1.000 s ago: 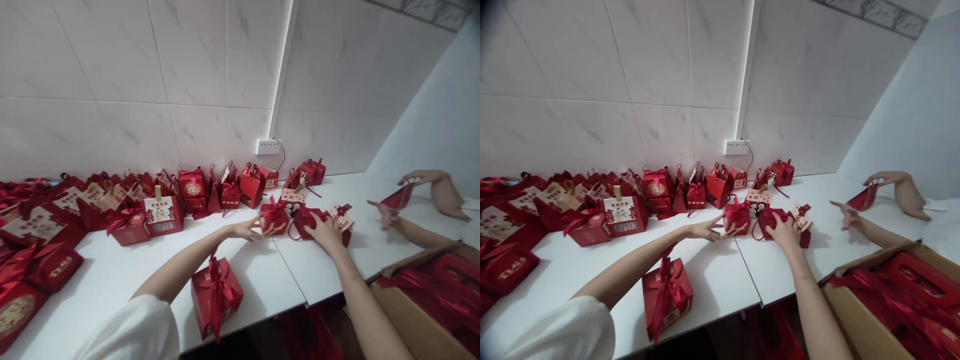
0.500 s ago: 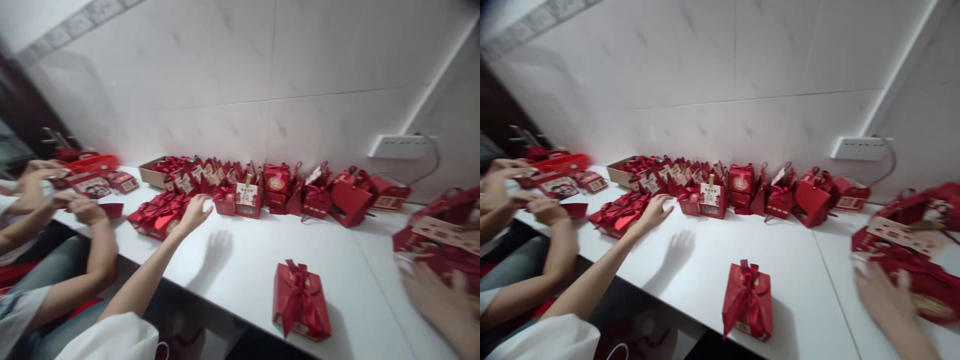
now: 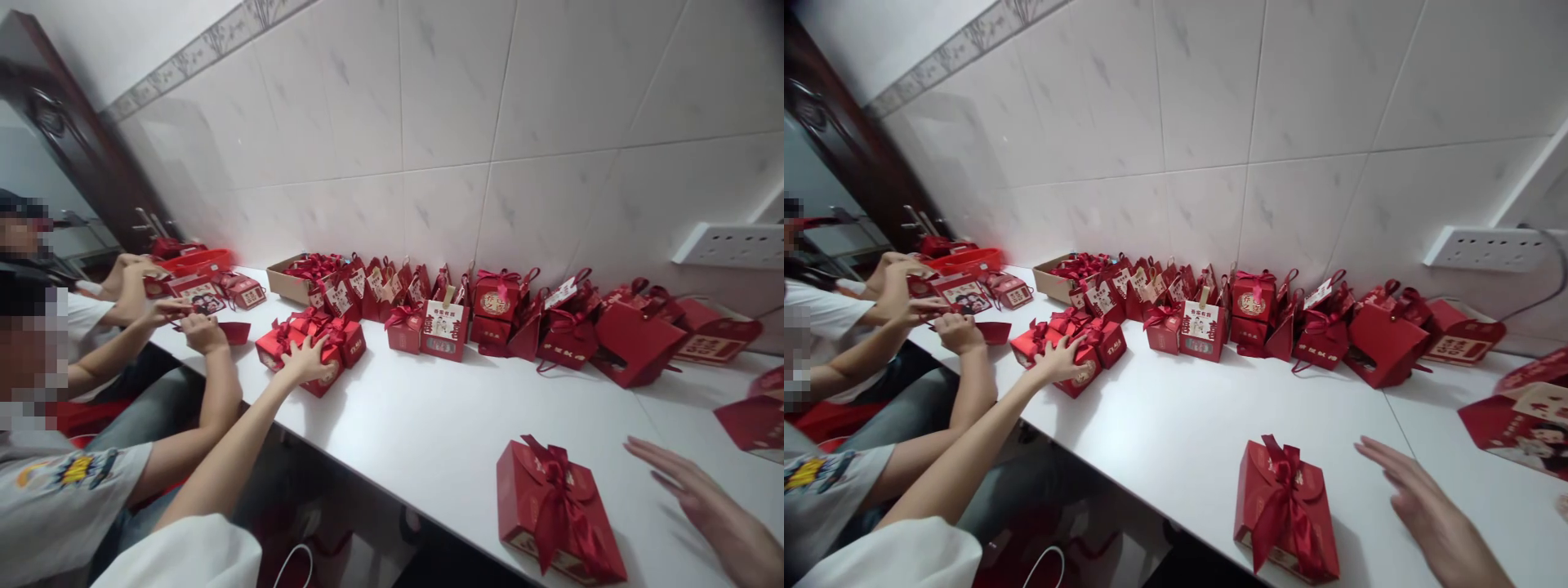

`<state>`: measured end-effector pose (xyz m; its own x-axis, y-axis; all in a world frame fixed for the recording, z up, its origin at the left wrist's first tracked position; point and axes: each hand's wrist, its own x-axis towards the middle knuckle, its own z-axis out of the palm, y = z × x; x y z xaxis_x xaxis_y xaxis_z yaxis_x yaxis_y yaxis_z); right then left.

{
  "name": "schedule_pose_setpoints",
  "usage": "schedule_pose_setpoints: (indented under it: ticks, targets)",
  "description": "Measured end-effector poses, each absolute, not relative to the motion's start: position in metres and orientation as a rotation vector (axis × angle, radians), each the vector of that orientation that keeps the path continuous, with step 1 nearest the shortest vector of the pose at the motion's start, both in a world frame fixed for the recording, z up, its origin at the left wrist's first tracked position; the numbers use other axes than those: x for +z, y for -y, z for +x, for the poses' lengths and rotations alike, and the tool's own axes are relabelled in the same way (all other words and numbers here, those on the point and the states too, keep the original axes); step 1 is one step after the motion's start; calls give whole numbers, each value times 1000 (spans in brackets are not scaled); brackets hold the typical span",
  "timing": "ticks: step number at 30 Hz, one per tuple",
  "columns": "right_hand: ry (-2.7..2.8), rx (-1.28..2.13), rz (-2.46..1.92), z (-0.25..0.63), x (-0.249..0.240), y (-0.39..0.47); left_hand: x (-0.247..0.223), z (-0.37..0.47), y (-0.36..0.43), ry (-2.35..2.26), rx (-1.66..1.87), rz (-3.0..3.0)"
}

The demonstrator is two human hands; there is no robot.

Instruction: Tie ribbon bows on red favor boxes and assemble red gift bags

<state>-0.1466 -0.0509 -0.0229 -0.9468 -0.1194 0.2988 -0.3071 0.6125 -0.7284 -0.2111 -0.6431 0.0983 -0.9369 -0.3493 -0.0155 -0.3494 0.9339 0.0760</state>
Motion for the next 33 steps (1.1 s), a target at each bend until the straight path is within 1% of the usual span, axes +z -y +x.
schedule_pose_setpoints:
  ticks: [2, 5, 8, 12, 16, 21, 27, 30, 33]
  targets:
    - [2600, 1335, 491, -128, -25, 75, 98, -204, 631, -3086, 108, -491]
    - [2629, 1170, 566, -104, -21, 113, 99, -195, 611, -3074, 105, -361]
    - [2664, 1040, 538, -91, -13, 146, 100, -190, 587, -3064, 114, -207]
    - [2732, 1057, 480, -82, -4, 172, 101, -187, 541, -3032, 153, 23]
    - [2822, 1165, 604, -73, 5, 183, 101, -186, 482, -2944, 220, 278]
    - [2863, 1263, 576, -62, 13, 188, 101, -191, 400, -2793, 303, 562]
    - [2732, 1324, 624, -51, -4, 177, 95, -211, 295, -2709, 397, 707]
    - [2646, 1278, 548, -47, -15, 174, 95, -220, 233, -2642, 486, 797]
    - [2603, 1167, 390, -46, -19, 176, 109, -223, 177, -2422, 671, 975]
